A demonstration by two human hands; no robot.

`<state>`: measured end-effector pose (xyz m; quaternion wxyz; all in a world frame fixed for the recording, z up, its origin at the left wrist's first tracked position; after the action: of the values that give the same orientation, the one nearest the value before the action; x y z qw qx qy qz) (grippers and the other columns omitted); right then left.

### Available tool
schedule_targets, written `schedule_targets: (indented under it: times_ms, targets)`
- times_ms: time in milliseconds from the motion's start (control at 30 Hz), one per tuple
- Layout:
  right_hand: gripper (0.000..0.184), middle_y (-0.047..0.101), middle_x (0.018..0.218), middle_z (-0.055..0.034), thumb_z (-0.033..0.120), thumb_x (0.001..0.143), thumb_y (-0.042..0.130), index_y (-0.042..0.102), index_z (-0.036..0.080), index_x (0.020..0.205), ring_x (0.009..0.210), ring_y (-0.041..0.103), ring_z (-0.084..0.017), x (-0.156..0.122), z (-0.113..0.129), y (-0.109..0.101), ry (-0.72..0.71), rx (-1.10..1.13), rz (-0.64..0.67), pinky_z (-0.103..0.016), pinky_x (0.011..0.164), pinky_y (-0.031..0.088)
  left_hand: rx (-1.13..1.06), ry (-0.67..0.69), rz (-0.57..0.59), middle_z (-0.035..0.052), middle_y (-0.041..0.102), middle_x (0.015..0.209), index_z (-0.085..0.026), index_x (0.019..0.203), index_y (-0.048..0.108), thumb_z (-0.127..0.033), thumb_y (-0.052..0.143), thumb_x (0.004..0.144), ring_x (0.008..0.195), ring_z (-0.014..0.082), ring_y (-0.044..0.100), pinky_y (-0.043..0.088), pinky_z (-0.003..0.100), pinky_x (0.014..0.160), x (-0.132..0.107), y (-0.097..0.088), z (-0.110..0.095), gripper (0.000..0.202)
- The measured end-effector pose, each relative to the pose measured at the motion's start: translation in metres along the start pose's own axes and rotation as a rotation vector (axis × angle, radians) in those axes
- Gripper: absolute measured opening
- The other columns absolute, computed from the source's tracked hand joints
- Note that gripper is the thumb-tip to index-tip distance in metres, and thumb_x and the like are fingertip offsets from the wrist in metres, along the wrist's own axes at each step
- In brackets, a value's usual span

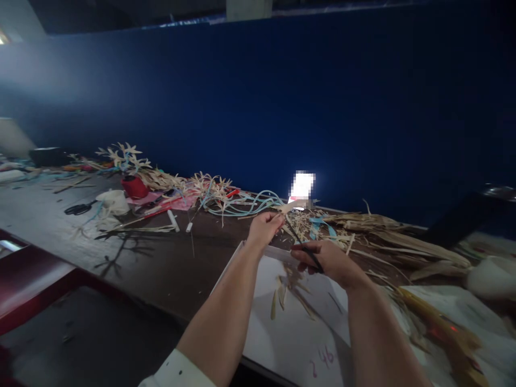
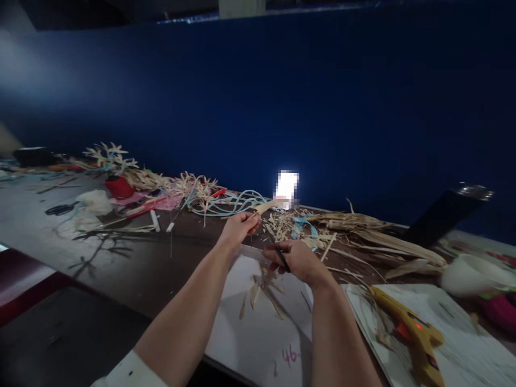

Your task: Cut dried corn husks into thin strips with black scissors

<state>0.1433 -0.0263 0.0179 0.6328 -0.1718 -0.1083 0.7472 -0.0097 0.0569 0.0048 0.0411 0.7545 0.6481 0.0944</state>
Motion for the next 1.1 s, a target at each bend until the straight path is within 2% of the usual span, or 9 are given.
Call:
schedule_targets:
  times_ms: [233,567,833,1100]
  targets:
    - [0.036,0.062,0.051,-0.0026,0.042,0.066,0.067,0.071,0.016,0.090,0.040,0.046,-0.010,0.000,0.001,-0.001,-0.037,-0.002,-0.027,-0.021,0.039,0.033,0.042,-0.044,0.085,0.0015,0.060,0.061,-0.011,0.074,0.063,-0.031,0.066,0.065,0.049,0.0057,0.047,0.035,0.018,0.049,-0.006,0.002,-0.004,0.023]
    - [0.041,0.057,0.048,0.0001,0.049,0.069,0.062,0.069,0.015,0.091,0.041,0.045,-0.009,-0.003,0.004,-0.005,-0.039,-0.104,0.003,-0.021,0.040,0.033,0.037,-0.057,0.111,0.0030,0.062,0.064,-0.011,0.076,0.064,-0.031,0.067,0.064,0.057,0.0081,0.053,0.040,0.019,0.054,-0.005,0.001,-0.003,0.024]
    - [0.037,0.051,0.045,0.0014,0.050,0.070,0.060,0.068,0.013,0.074,0.041,0.041,-0.008,-0.007,0.010,-0.007,-0.071,-0.159,0.000,-0.021,0.040,0.030,0.007,-0.085,0.133,0.0049,0.063,0.065,-0.011,0.078,0.065,-0.036,0.069,0.062,0.056,0.0091,0.054,0.041,0.021,0.055,-0.005,0.001,-0.005,0.031]
    - [0.040,0.051,0.044,0.0024,0.048,0.068,0.064,0.069,0.013,0.086,0.039,0.040,-0.008,-0.009,0.010,-0.009,-0.042,-0.109,-0.001,-0.020,0.038,0.030,0.012,-0.093,0.161,0.0046,0.063,0.066,-0.011,0.078,0.065,-0.037,0.070,0.062,0.057,0.0085,0.055,0.041,0.021,0.056,-0.008,-0.001,-0.007,0.031]
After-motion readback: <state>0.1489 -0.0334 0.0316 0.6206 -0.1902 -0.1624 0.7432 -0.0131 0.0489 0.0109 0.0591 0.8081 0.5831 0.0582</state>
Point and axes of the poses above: each hand's wrist, its own x-axis towards the middle knuckle, its own y-axis out of the palm, z = x × y, the point moved 1 cm from there along x, towards the middle knuckle
